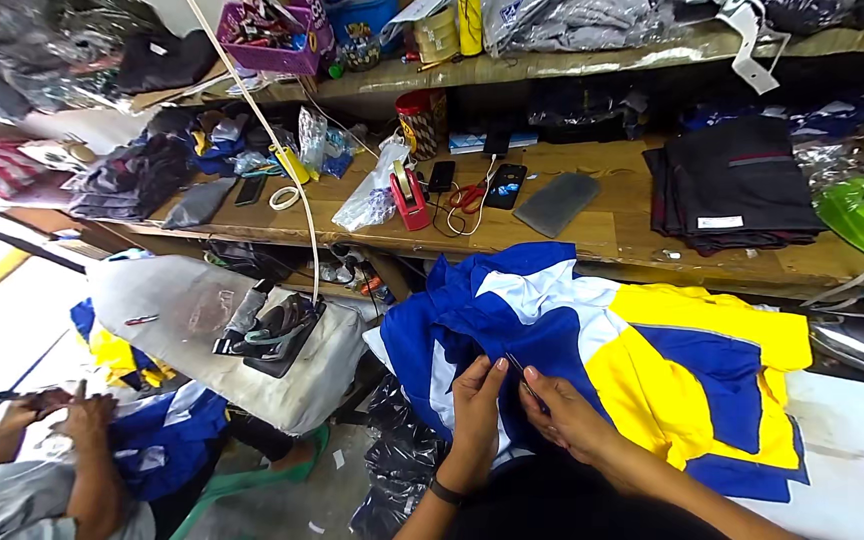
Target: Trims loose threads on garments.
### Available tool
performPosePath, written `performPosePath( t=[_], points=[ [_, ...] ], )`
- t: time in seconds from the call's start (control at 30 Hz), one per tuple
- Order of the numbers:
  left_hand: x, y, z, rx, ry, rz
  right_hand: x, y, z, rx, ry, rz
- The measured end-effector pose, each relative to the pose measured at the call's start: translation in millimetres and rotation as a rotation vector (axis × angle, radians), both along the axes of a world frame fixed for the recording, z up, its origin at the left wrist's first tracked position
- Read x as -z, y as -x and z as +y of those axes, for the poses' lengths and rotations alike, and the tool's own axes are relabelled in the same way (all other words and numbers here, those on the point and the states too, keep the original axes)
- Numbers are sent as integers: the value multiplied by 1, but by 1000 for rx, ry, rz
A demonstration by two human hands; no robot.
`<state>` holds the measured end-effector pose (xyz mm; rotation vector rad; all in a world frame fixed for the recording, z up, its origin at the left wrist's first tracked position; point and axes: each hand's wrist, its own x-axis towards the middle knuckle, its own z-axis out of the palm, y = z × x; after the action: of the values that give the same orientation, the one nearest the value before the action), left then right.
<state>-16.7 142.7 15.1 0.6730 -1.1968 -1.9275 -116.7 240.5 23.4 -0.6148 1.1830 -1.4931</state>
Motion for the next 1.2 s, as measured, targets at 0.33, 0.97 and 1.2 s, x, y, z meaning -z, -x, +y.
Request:
performPosePath(
  t=[0.33,0.97,1.2],
  points=[
    [14,2,2,-45,235,56,-10,4,0,25,-66,3],
    [6,-1,1,-36,150,-47,0,3,-3,24,-13,50],
    [14,-3,3,-56,191,-23,-7,5,-5,-19,-108,-33]
  ],
)
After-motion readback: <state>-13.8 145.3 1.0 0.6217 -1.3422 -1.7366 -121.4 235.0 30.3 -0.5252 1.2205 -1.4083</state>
